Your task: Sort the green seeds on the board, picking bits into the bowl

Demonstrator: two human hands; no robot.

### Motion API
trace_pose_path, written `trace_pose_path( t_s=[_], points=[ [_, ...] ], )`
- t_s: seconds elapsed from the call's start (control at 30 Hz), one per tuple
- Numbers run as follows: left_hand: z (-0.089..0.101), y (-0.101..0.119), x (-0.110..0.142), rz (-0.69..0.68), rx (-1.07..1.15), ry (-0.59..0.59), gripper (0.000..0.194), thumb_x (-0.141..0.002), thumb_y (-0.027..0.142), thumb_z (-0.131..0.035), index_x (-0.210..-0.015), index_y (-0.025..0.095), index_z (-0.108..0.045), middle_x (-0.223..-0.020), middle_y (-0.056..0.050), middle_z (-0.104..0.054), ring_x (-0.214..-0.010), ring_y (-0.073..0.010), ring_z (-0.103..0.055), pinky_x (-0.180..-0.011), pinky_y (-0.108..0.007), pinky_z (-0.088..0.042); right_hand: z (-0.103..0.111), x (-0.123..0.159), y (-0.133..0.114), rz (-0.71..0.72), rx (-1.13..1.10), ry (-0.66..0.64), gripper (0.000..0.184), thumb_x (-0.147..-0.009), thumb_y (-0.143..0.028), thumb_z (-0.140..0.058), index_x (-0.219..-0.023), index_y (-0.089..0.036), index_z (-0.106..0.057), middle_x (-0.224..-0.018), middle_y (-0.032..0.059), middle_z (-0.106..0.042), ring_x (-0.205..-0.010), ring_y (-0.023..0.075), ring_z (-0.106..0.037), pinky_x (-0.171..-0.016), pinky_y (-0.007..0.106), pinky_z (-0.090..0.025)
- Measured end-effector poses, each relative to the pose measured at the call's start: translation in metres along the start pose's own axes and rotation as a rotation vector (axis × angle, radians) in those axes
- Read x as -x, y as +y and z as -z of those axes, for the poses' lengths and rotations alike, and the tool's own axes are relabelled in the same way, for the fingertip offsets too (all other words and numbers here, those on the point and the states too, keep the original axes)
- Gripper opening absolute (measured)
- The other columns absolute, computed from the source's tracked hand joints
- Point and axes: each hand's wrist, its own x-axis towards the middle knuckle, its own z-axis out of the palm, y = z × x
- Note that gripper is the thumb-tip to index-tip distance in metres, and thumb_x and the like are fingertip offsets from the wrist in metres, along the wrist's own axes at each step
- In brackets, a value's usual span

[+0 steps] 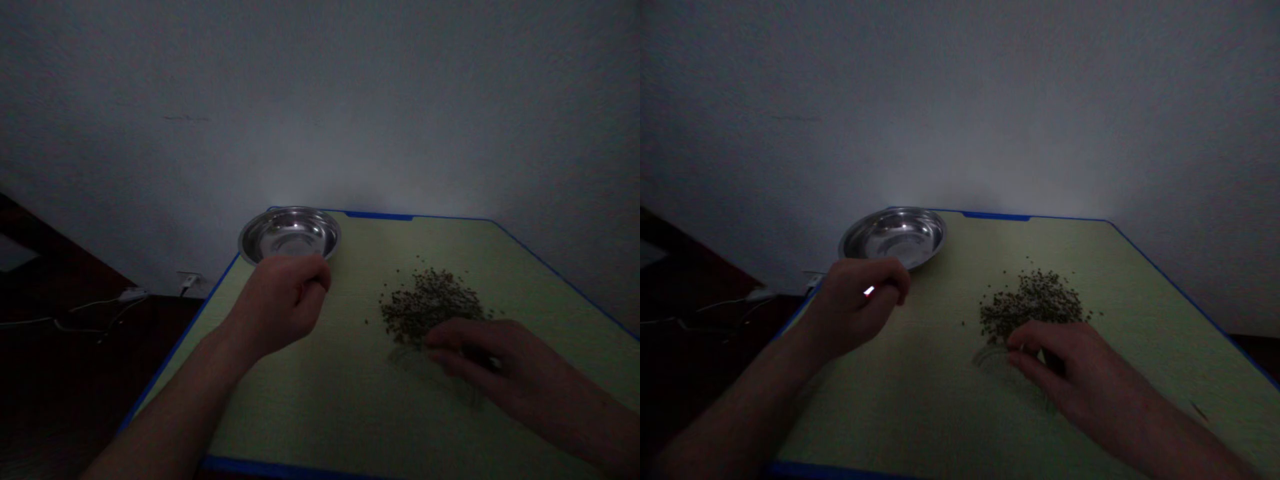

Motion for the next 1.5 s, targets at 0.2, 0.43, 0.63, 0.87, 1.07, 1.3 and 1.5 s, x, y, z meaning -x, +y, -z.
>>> trace_pose_path(
  t_s=[0.2,0.43,0.63,0.87,1.07,1.3,1.5],
  points=[
    [-0.003,-0.004,0.004,0.004,0.025,0.006,0.018,-0.07,0.008,-0.041,-0.059,0.016,-0.054,-0.051,0.004,-0.051,-0.048,-0.0077,-0.047,-0.05,-0.02,-0.032,0.016,-0.038,0.012,-0.095,0.034,-0.008,0.024,-0.091,-0.037,-0.047,-0.101,-0.023,-0.063,-0.067,0.0,-0.07,-0.054,0.015,-0.06,-0.049,0.027,-0.042],
    [-0.004,-0.011,0.005,0.04,-0.015,-0.006,0.018,-0.07,0.009,-0.039,-0.06,0.016,-0.052,-0.052,0.003,-0.053,-0.048,-0.0081,-0.048,-0.05,-0.02,-0.032,0.073,-0.106,0.061,-0.256,0.11,0.087,0.03,-0.088,-0.029,-0.047,-0.112,-0.017,-0.06,-0.081,0.0051,-0.072,-0.05,0.0124,-0.056,-0.048,0.027,-0.042],
    [-0.004,-0.017,0.007,0.051,-0.051,-0.012,0.021,-0.074,0.009,-0.037,-0.061,0.017,-0.053,-0.052,0.004,-0.053,-0.048,-0.0083,-0.05,-0.049,-0.019,-0.034,0.1,-0.125,0.12,-0.457,0.033,-0.059,0.013,-0.091,-0.025,-0.055,-0.093,-0.015,-0.062,-0.073,-0.0002,-0.067,-0.04,0.0066,-0.049,-0.042,0.023,-0.042],
    [-0.003,-0.02,0.008,0.064,-0.1,-0.052,0.022,-0.077,0.011,-0.036,-0.063,0.017,-0.052,-0.053,0.005,-0.055,-0.048,-0.0079,-0.052,-0.048,-0.018,-0.036,0.103,-0.113,0.164,-0.568,-0.081,-0.18,0.02,-0.094,-0.035,-0.054,-0.094,-0.016,-0.06,-0.069,-0.0034,-0.061,-0.045,0.0069,-0.05,-0.043,0.021,-0.042],
    [-0.001,-0.02,0.005,0.049,-0.111,-0.043,0.023,-0.078,0.011,-0.036,-0.061,0.018,-0.051,-0.05,0.006,-0.053,-0.045,-0.0071,-0.052,-0.047,-0.017,-0.036,0.121,-0.09,0.186,-0.567,-0.199,-0.248,0.024,-0.073,-0.041,-0.062,-0.084,-0.019,-0.058,-0.069,0.0014,-0.066,-0.044,0.0082,-0.051,-0.045,0.023,-0.041],
    [-0.003,-0.026,0.008,0.068,-0.086,-0.059,0.023,-0.079,0.012,-0.038,-0.063,0.018,-0.052,-0.051,0.006,-0.054,-0.046,-0.0073,-0.052,-0.049,-0.018,-0.037,0.113,-0.092,0.188,-0.587,-0.204,-0.406,0.036,-0.059,-0.051,-0.067,-0.071,-0.02,-0.056,-0.064,0.0045,-0.067,-0.048,0.0134,-0.058,-0.048,0.027,-0.045],
    [-0.002,-0.025,0.008,0.101,-0.085,-0.075,0.022,-0.078,0.011,-0.037,-0.063,0.018,-0.052,-0.05,0.006,-0.053,-0.045,-0.0072,-0.05,-0.05,-0.019,-0.036,0.097,-0.111,0.164,-0.485,-0.137,-0.46,0.031,-0.068,-0.048,-0.067,-0.072,-0.019,-0.055,-0.063,0.0026,-0.067,-0.046,0.0112,-0.056,-0.046,0.025,-0.045]
  ],
)
